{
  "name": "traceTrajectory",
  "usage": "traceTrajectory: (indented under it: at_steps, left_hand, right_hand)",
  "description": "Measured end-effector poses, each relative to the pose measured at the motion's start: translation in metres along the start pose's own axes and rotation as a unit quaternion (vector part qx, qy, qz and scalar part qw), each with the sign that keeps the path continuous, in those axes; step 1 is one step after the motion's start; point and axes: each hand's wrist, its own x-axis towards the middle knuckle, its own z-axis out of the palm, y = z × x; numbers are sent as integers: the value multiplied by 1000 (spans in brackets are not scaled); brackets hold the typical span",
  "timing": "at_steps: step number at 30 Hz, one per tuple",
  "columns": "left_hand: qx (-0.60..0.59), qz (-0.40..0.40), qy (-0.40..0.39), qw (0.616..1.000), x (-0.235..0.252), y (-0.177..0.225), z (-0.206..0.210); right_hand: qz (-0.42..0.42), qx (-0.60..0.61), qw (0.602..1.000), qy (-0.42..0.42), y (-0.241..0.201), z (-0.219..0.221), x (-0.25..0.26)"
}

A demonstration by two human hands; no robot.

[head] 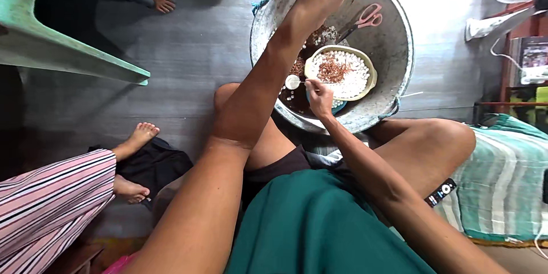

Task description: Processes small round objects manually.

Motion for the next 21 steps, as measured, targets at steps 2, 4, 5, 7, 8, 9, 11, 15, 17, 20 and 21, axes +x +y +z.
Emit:
traceTrajectory:
  at_steps: [2,4,5,7,8,9,11,15,17,20,21]
  left_hand:
    - [12,10,-8,1000,-1,-1,-2]
    - [26,26,-17,999,-1,-1,-3]
    - [30,27,-16,999,-1,-2,-3]
    - [35,24,-10,999,-3,-3,-3]
    - [43,23,-10,999,-4,-3,-3]
    - [55,26,-10,998,-5,-4,-3]
    - [94,37,-15,995,-6,-5,1]
    - [196,54,-29,979,-10,-7,8]
    - [252,71,-34,964,-12,-7,13]
    - [314,92,-34,944,-14,-8,16]
    - [328,99,-32,939,-15,-8,17]
  right_hand:
    - [86,117,987,64,-8,-18,0]
    - [162,237,952,106,-21,-56,0]
    - [180,281,934,124,-30,-77,-2]
    - [188,333,914,135,-52,-121,-6]
    - [177,351,908,147,-62,-142,-7]
    - [158,364,904,158,-74,-162,-7]
    - [103,375,905,173,-97,-196,-3]
    - [-1,348,915,202,-143,-230,21]
    - [-29,345,911,221,-156,-234,37]
    - [-47,340,913,220,-160,-232,54]
    - [-48,340,913,219,-159,-230,58]
